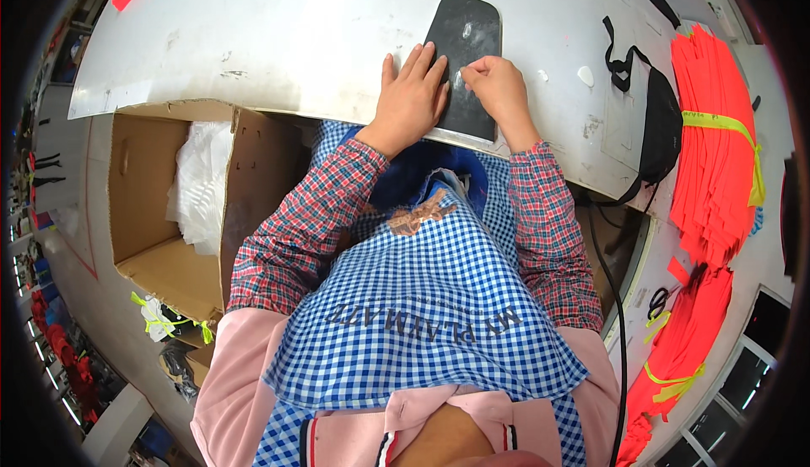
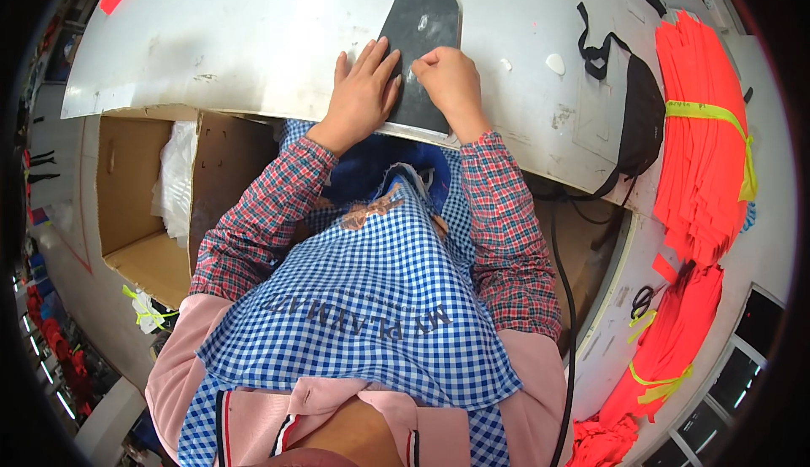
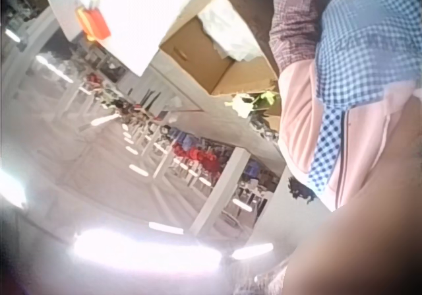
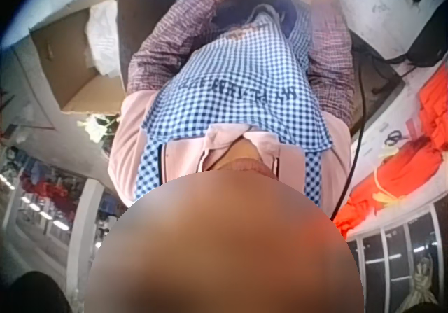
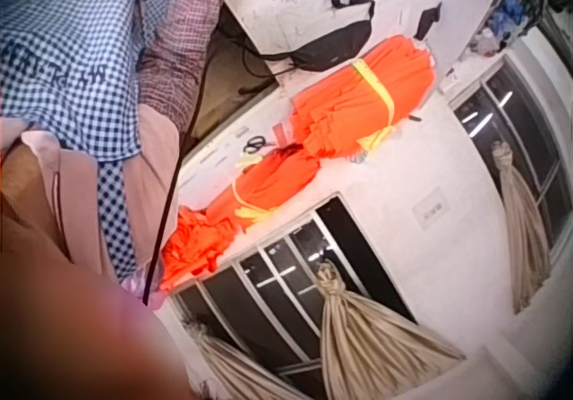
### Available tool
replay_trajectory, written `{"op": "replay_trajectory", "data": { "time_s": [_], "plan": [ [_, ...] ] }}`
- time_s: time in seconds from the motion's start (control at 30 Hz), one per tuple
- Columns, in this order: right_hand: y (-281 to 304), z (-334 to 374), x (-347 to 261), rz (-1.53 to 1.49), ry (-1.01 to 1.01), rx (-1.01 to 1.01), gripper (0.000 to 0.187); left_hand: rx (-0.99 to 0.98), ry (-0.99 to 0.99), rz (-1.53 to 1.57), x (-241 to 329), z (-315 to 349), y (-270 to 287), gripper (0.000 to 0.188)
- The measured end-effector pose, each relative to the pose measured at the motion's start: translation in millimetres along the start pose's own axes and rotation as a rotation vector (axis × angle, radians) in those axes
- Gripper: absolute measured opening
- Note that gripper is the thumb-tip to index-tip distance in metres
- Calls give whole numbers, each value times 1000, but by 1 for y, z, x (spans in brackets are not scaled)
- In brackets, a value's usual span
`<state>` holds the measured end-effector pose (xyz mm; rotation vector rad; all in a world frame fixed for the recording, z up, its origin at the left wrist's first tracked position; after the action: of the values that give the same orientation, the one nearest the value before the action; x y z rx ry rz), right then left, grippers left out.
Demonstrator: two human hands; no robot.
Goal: Assembling protective sports gear by applying white adhesive strips and padding to black plastic components.
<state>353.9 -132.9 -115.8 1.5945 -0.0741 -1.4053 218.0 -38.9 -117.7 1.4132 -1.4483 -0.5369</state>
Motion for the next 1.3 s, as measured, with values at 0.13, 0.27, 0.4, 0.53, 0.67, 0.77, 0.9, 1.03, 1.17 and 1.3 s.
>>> {"op": "replay_trajectory", "data": {
  "time_s": [0.13,0.27,0.4,0.53,0.67,0.77,0.9,1.03,1.17,1.3],
  "plan": [
    [1,-2,-7,111,9,-115,28,-3,-4,-31,0,0,0,44],
    [-3,-5,1,57,-63,-183,29,5,-5,-28,1,1,0,44],
    [-2,-5,3,35,-53,-59,29,8,-8,-35,-1,0,1,44],
    [-4,-7,-1,108,-27,-195,30,17,-8,-23,-2,1,1,43],
    [1,-16,1,-131,-75,-181,28,28,-14,-18,0,1,1,43],
    [12,-38,-8,-234,-4,-5,24,15,-11,-21,1,0,2,42],
    [13,-63,-9,-195,-24,45,24,17,-3,-30,2,1,3,42],
    [13,-71,-10,-120,-73,86,29,23,-6,-22,2,2,3,42],
    [11,-81,-8,-37,-65,61,30,25,-7,-30,2,2,5,42],
    [8,-94,1,20,-66,-72,30,10,-5,-24,2,1,4,43]
  ]
}}
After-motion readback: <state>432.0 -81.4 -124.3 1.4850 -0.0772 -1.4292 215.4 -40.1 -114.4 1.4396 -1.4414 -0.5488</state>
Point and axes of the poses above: each hand's wrist, its own z-axis away from the middle knuckle, its own y-axis out of the back of the hand, x = y × z, the point moved 5 cm from there along -z, towards the middle knuckle
